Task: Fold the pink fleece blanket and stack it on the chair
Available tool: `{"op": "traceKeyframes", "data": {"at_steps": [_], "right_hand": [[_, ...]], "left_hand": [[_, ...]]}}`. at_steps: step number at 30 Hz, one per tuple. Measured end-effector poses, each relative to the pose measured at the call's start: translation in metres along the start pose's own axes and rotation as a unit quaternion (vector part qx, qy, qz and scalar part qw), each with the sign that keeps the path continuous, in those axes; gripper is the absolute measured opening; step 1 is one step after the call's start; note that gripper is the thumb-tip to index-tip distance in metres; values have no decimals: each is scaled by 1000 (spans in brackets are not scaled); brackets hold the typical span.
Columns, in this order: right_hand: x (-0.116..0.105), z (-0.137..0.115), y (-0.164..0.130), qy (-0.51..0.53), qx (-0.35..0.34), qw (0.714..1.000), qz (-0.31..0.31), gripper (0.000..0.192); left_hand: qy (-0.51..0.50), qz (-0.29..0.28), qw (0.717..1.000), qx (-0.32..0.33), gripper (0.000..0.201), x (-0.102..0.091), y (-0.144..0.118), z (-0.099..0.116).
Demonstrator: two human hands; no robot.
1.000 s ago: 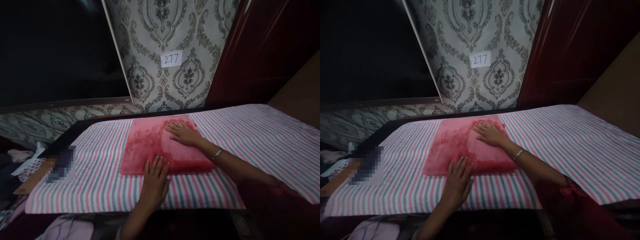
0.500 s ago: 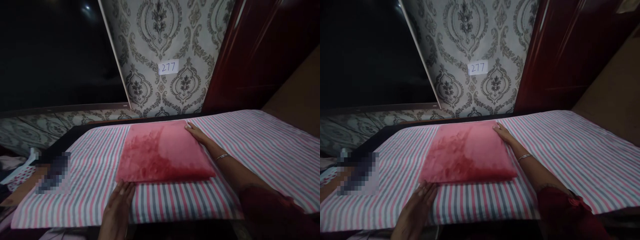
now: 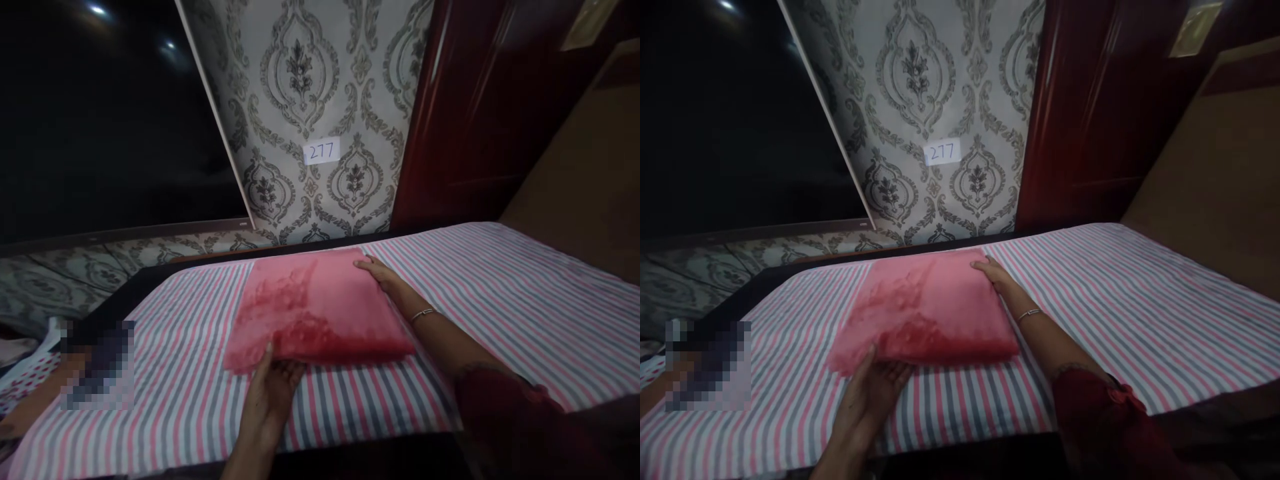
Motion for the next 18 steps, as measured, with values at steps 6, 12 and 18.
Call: {"op": "traceKeyframes", "data": {"at_steps": [6,12,18], "right_hand": [[14,-21,-37,102,-37,994,-25,41],[-2,-52,-70,231,-93,968,17,50],[-42,-99,-84,266,-174,940,121,55]], "left_hand": [[5,-43,996,75,31,29,-7,21],[47,-79,975,201,22,54,10,91],[87,-145,961,219,11,141,34,160]]}}
Point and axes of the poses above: each hand's wrist, its own y-axis towards the middle knuckle, its own x-axis out of the palm, z = x × y, the point moved 7 cm from there along y, towards the middle knuckle, and after that the axes turned 3 degrees about -y, right-handed, at the moved point
